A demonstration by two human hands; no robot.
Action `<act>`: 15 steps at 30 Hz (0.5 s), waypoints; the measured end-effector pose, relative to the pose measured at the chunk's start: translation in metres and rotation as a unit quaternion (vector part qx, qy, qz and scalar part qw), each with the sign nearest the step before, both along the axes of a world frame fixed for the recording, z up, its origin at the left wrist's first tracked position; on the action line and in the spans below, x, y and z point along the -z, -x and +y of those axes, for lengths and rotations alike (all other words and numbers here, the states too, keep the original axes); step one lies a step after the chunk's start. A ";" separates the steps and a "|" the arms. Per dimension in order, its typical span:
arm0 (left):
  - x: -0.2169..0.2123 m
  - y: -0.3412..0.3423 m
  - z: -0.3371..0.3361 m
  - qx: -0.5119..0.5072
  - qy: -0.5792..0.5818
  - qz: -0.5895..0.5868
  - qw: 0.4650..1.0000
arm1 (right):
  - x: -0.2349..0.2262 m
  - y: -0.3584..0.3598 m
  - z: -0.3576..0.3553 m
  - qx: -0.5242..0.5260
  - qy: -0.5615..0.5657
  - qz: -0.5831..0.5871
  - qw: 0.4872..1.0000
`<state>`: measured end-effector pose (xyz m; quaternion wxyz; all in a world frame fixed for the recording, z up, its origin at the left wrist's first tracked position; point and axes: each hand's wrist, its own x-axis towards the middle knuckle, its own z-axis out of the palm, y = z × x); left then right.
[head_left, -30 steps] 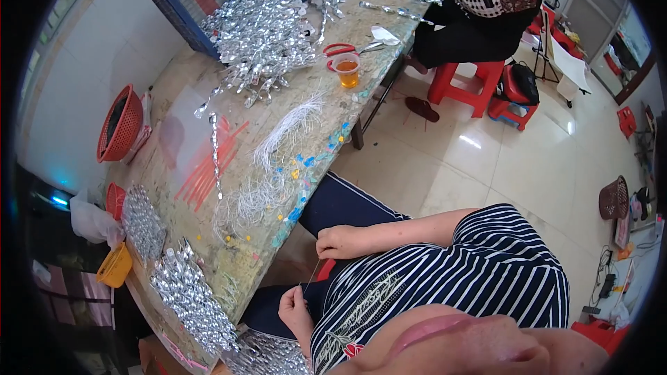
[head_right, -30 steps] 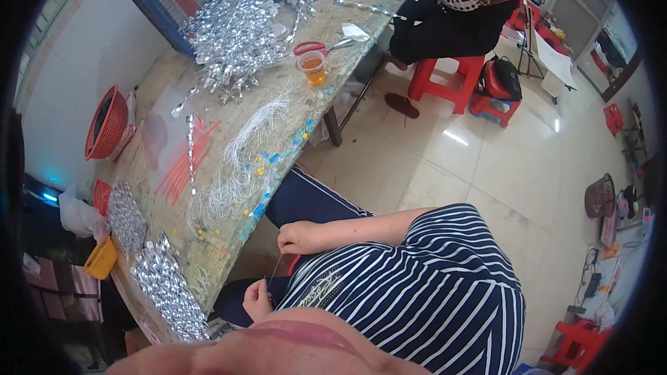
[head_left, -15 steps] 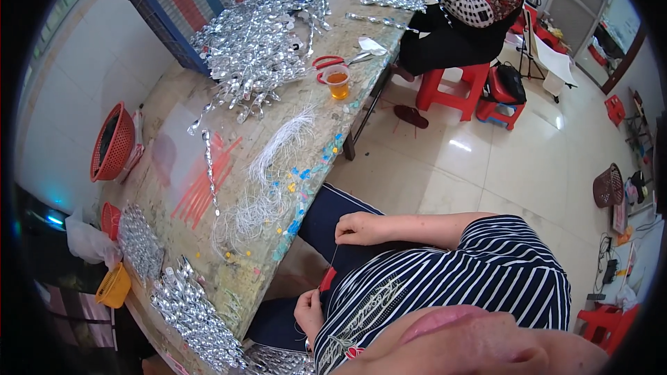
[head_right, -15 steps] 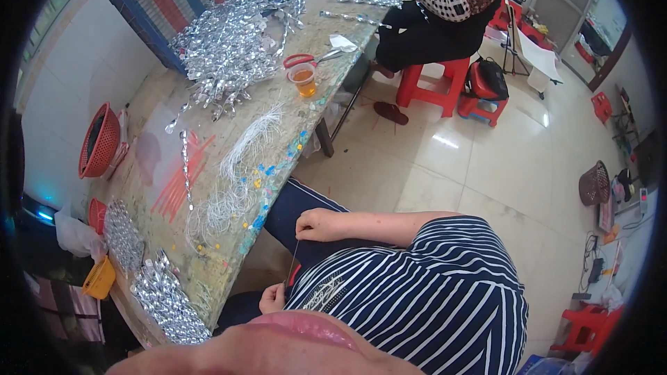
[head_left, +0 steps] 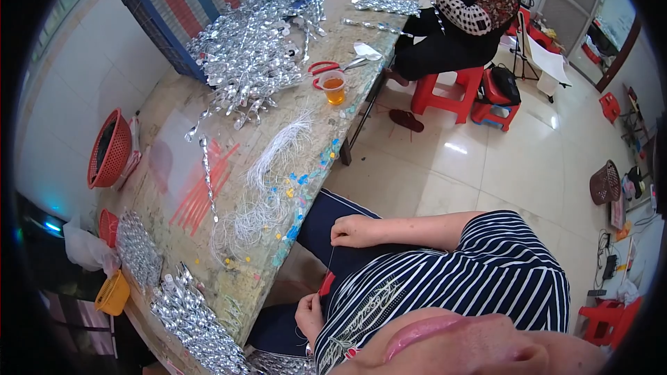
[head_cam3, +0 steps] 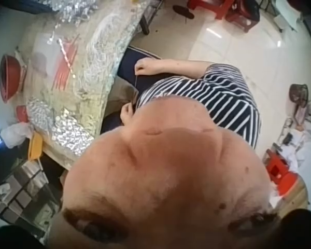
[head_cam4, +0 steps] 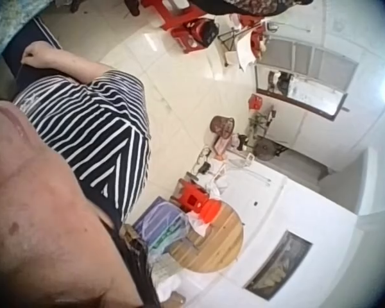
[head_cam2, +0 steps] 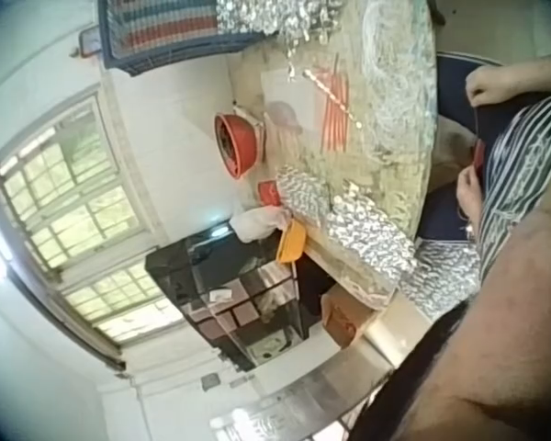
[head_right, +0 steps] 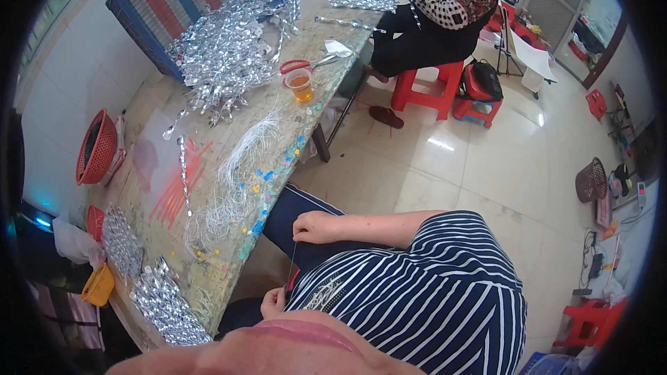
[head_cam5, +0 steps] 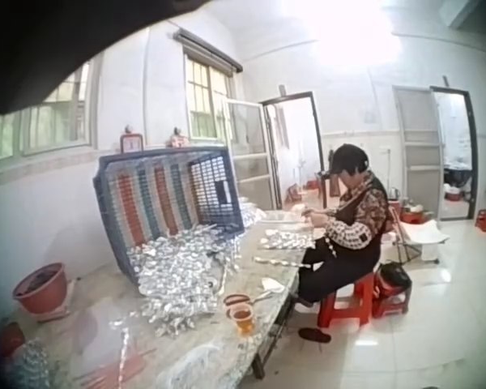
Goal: Assembling decorative toy components and small parts at a workstation.
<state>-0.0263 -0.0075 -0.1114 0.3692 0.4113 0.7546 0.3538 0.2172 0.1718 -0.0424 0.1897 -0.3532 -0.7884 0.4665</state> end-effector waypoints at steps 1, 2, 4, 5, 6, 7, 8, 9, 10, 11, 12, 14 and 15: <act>-0.001 0.000 0.000 0.001 0.002 0.001 1.000 | 0.000 -0.001 -0.001 0.004 -0.007 0.000 1.000; -0.003 -0.001 0.000 0.001 0.004 0.003 1.000 | 0.000 -0.001 -0.001 0.004 -0.006 -0.001 1.000; -0.010 -0.003 0.001 0.001 0.007 0.008 1.000 | 0.001 0.000 0.000 0.006 0.005 0.004 1.000; -0.012 -0.004 0.001 0.002 0.009 0.015 1.000 | 0.000 0.000 0.000 0.006 0.006 0.005 1.000; -0.011 -0.003 0.000 0.002 0.010 0.016 1.000 | 0.000 0.000 0.000 0.007 0.009 0.006 1.000; -0.010 -0.003 0.001 0.002 0.007 0.011 1.000 | -0.002 0.000 0.001 0.009 0.012 0.007 1.000; -0.010 -0.003 0.001 0.001 0.003 0.007 1.000 | -0.003 0.000 0.001 0.009 0.013 0.008 1.000; -0.011 -0.002 0.000 0.002 0.004 0.008 1.000 | -0.004 0.001 0.002 0.006 0.020 0.010 1.000; -0.014 -0.004 0.000 0.001 0.007 0.013 1.000 | -0.004 0.000 0.002 0.002 0.027 0.011 1.000; -0.015 -0.005 0.001 0.000 0.011 0.019 1.000 | -0.004 0.000 0.002 0.002 0.028 0.011 1.000; -0.015 -0.005 0.001 -0.001 0.012 0.019 1.000 | -0.003 0.000 0.003 0.004 0.029 0.011 1.000; -0.014 -0.005 0.000 -0.007 -0.017 -0.006 1.000 | -0.001 0.000 0.003 0.005 0.033 0.013 0.999; -0.013 -0.006 0.000 -0.007 -0.015 -0.004 1.000 | -0.002 -0.001 0.004 0.008 0.034 0.011 0.999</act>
